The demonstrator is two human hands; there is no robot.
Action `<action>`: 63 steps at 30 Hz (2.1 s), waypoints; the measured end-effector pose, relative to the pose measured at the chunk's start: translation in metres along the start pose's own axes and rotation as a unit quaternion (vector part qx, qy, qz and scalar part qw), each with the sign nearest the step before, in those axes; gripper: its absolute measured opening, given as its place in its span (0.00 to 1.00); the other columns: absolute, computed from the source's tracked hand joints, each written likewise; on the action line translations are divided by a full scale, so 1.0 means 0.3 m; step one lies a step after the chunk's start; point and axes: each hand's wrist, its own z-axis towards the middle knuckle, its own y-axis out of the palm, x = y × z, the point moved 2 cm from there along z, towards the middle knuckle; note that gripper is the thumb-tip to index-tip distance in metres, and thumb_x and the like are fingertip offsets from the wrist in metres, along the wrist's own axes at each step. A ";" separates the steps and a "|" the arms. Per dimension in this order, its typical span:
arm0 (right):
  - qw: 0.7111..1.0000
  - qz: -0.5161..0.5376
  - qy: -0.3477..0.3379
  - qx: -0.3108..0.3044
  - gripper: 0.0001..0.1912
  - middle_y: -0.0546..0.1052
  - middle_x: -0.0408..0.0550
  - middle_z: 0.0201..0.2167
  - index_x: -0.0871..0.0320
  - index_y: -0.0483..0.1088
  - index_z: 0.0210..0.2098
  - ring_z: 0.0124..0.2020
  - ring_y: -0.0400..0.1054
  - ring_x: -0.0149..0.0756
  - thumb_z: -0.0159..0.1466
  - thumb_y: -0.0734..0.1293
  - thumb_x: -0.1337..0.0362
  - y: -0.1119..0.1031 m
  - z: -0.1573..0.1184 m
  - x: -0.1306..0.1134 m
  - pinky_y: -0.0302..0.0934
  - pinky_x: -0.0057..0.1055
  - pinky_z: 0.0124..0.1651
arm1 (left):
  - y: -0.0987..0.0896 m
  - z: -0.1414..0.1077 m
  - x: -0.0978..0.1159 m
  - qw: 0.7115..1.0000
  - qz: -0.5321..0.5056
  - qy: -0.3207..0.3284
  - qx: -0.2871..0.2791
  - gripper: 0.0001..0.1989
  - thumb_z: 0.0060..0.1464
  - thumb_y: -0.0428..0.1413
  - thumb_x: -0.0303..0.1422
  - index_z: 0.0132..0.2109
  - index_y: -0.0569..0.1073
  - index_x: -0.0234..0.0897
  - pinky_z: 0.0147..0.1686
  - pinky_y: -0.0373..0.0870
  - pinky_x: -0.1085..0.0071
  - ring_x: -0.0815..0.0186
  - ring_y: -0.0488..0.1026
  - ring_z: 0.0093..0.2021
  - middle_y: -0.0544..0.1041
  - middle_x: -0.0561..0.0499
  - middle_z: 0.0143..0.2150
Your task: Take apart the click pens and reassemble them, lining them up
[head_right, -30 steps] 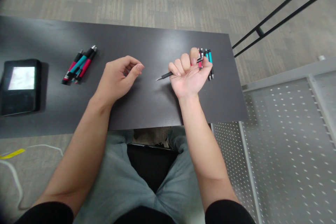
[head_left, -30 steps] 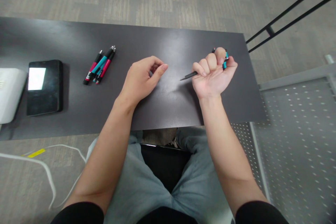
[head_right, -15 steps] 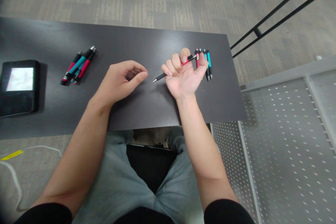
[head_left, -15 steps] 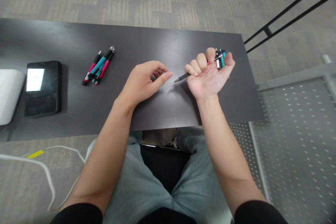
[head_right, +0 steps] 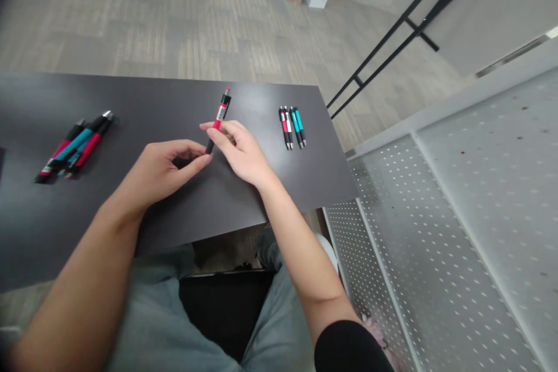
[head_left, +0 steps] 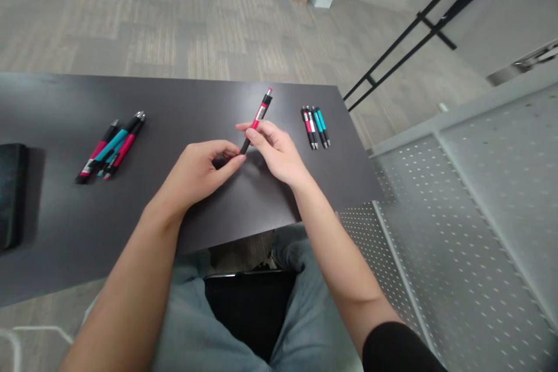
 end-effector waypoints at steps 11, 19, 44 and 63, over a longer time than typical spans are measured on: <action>0.923 -0.280 0.128 0.230 0.24 0.96 0.50 0.48 0.51 0.81 0.66 0.52 0.90 0.53 0.74 0.82 0.53 -0.380 -0.030 0.091 0.79 0.49 0.63 | 0.000 0.003 -0.083 0.999 0.038 -0.016 0.008 0.33 0.71 0.73 0.60 0.72 0.81 0.51 0.46 0.83 0.52 0.49 0.83 0.39 0.91 0.48 0.47; 0.883 -0.375 0.184 0.213 0.16 0.96 0.49 0.48 0.46 0.80 0.57 0.55 0.90 0.60 0.74 0.83 0.57 -0.329 -0.021 0.062 0.79 0.51 0.59 | 0.002 0.010 -0.031 0.997 0.035 0.001 -0.065 0.25 0.72 0.71 0.57 0.64 0.87 0.48 0.34 0.70 0.57 0.55 0.74 0.27 0.76 0.56 0.29; 0.849 -0.422 0.236 0.214 0.04 0.85 0.58 0.65 0.53 0.87 0.48 0.66 0.82 0.58 0.80 0.77 0.61 -0.292 -0.027 0.025 0.77 0.51 0.65 | -0.029 0.001 -0.038 0.996 0.054 0.064 0.005 0.08 0.73 0.73 0.44 0.52 0.92 0.48 0.32 0.63 0.61 0.64 0.67 0.25 0.72 0.60 0.26; 0.829 -0.438 0.260 0.229 0.04 0.89 0.57 0.63 0.53 0.87 0.45 0.60 0.86 0.56 0.78 0.78 0.63 -0.293 -0.026 0.018 0.78 0.48 0.63 | -0.041 -0.004 -0.010 0.993 0.064 0.093 0.027 0.07 0.76 0.70 0.40 0.51 0.91 0.45 0.36 0.65 0.59 0.66 0.68 0.27 0.72 0.61 0.28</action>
